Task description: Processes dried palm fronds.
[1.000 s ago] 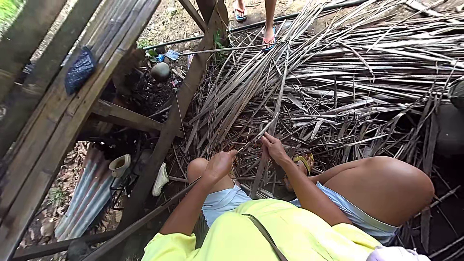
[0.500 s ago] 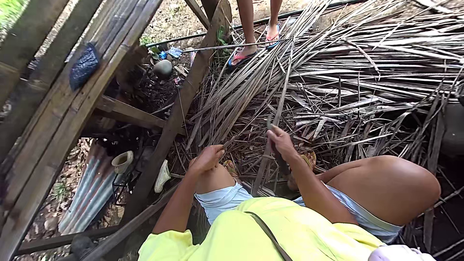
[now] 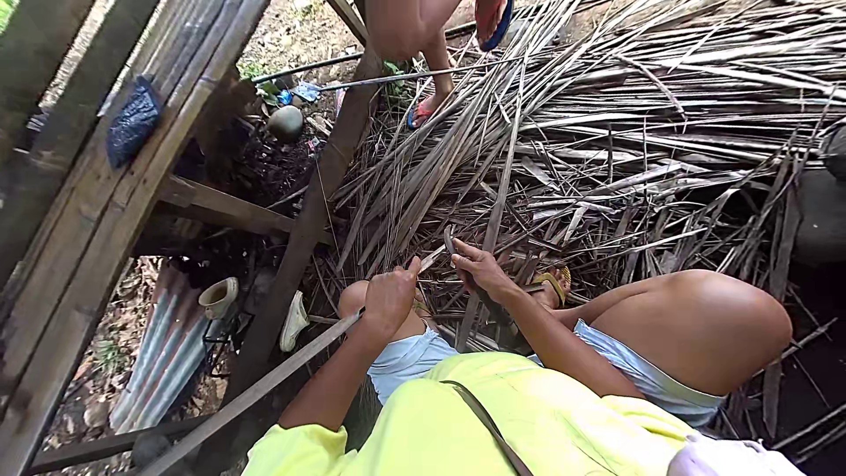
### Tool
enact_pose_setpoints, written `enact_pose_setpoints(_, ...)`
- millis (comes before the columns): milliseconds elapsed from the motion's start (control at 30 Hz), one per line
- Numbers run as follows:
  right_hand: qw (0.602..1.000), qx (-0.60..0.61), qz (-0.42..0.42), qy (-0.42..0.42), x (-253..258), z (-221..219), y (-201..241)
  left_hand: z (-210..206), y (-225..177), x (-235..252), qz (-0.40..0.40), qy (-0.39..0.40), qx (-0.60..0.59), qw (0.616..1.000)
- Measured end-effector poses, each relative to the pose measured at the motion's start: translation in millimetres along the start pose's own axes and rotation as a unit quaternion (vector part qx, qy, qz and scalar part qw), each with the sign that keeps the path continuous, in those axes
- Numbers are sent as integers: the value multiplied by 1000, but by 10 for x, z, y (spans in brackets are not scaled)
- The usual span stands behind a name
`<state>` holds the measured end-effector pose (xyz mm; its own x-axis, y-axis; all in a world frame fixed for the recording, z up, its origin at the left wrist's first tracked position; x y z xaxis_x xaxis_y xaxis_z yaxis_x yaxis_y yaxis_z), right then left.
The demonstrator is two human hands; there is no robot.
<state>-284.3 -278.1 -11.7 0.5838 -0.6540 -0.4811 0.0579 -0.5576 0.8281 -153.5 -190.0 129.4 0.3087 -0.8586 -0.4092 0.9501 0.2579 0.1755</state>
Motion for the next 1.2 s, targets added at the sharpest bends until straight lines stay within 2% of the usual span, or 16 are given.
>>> enact_pose_setpoints(167,995,50,-24,-83,146,348,-72,14,55,-132,10,19,21,1000)
enact_pose_setpoints(267,981,86,-16,-173,172,706,-55,-40,169,-177,-9,-5,24,1000)
enact_pose_setpoints(400,938,166,3,-303,153,1007,37,-85,236,-189,-21,-15,12,1000)
enact_pose_setpoints(500,898,194,10,-395,88,1303,64,-79,373,-176,28,14,-8,999)
enact_pose_setpoints(533,900,178,17,-397,30,1322,95,-86,436,-157,41,25,-45,998)
enact_pose_setpoints(567,918,149,30,-365,-33,1253,136,-109,494,-123,49,42,-92,994)
enact_pose_setpoints(667,985,88,57,-134,-97,729,189,-268,546,6,36,84,-255,963)
enact_pose_setpoints(733,997,51,54,1,-122,384,213,-296,446,50,39,124,-359,924)
enact_pose_setpoints(800,997,17,54,57,-150,194,188,-279,331,57,46,152,-433,887)
enact_pose_setpoints(900,997,-8,67,44,-152,185,129,-304,230,68,43,177,-504,844)
enact_pose_setpoints(1067,996,32,78,-42,-115,492,171,-324,223,31,27,204,-527,825)
enact_pose_setpoints(1133,987,74,92,-107,-103,769,226,-321,264,-19,14,213,-521,827)
enact_pose_setpoints(1200,972,117,99,-180,-135,1003,321,-285,303,-40,4,189,-480,857)
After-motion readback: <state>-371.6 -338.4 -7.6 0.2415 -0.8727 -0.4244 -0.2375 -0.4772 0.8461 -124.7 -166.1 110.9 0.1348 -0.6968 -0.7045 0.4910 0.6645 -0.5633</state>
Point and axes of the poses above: each hand's wrist, its own x-axis towards the middle knuckle, its own z-axis out of the back of the hand, y = z × x, the point moved 5 cm from there along x, towards the middle knuckle, and after that the axes turned 5 degrees about -y, right-handed, at the moved point
